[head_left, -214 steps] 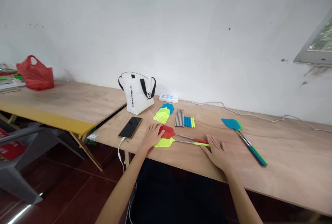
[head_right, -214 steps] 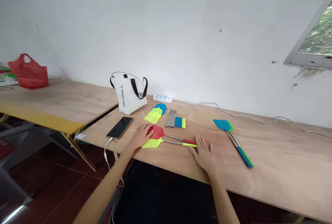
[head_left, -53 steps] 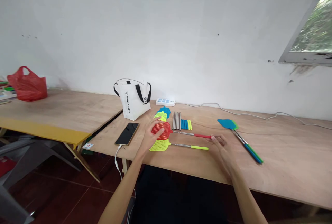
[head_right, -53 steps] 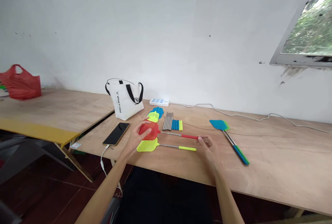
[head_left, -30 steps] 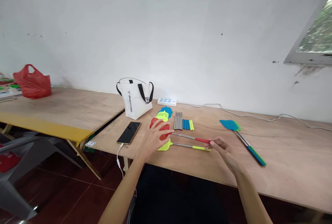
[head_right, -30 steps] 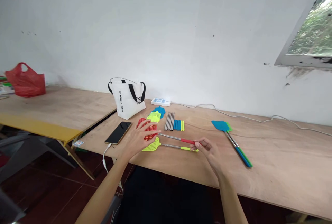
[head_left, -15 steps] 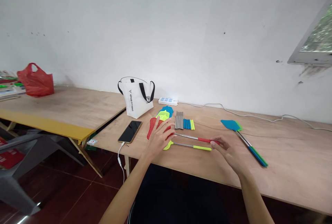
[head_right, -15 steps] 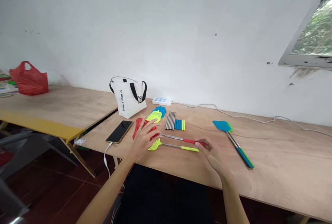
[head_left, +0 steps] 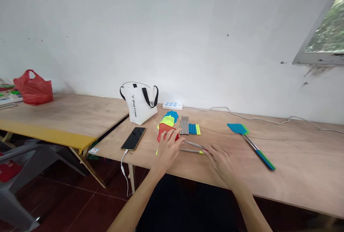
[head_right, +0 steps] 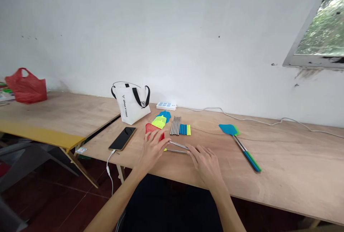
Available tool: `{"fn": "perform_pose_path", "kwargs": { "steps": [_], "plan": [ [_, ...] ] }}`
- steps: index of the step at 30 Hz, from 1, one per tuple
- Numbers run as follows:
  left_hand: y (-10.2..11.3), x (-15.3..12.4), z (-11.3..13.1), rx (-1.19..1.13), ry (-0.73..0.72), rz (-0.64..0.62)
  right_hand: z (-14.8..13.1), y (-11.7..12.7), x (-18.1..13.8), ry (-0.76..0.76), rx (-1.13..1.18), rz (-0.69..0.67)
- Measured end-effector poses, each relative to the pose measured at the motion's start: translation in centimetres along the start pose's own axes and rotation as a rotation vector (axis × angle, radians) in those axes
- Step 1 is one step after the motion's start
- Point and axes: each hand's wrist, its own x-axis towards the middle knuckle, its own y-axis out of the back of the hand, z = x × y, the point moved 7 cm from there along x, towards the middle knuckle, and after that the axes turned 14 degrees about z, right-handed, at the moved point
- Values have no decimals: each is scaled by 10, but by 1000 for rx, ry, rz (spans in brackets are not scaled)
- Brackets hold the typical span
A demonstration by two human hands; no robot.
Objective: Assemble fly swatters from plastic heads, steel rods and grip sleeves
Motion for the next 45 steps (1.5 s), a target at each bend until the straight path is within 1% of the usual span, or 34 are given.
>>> {"fn": "perform_pose_path", "kwargs": {
  "steps": [2,4,6,8,11,13,15,17,20,22,23,26,28,30,32,35,38,41,43,45],
  "plan": [
    [-7,-3,-1,37,50,-86,-2,0,0,-52,-26,30],
    [-16,-7,1,-8,76,-220,-1,1,1,-78,-48,56],
    [-22,-9,3,-63,96,-345,0,5,4,-47,-44,75],
    [-24,-11,4,-72,107,-438,-1,9,6,15,-10,82],
    [-25,-13,5,-38,109,-536,-4,10,8,86,37,64],
    [-28,-16,5,-45,116,-578,-7,9,8,104,28,53],
    [-30,-17,6,-92,120,-581,-10,9,8,102,11,65],
    [-31,-17,3,-141,110,-555,-8,10,8,85,5,89],
    [-27,-15,-12,-127,104,-527,6,14,7,92,23,104],
    [-18,-11,-27,-93,133,-516,26,18,4,103,27,112],
    [-13,-8,-35,-83,164,-499,40,22,3,76,8,150],
    [-2,-1,-46,-120,158,-505,80,28,-3,29,-12,154],
    [2,0,-50,-115,140,-514,100,31,-8,18,0,135],
    [4,-1,-59,-108,156,-491,118,37,-14,-6,-16,160],
    [7,-3,-71,-116,192,-445,133,44,-20,-59,-49,218],
    [9,-7,-83,-99,214,-406,150,44,-28,-151,-28,203],
    [11,-7,-81,-67,204,-371,158,39,-34,-249,37,132],
    [12,-5,-71,-93,155,-348,161,39,-36,-341,122,48],
    [13,-3,-64,-119,115,-342,159,40,-35,-392,184,-9],
    [12,-2,-57,-131,84,-347,148,37,-32,-420,251,-70]
  ]
}}
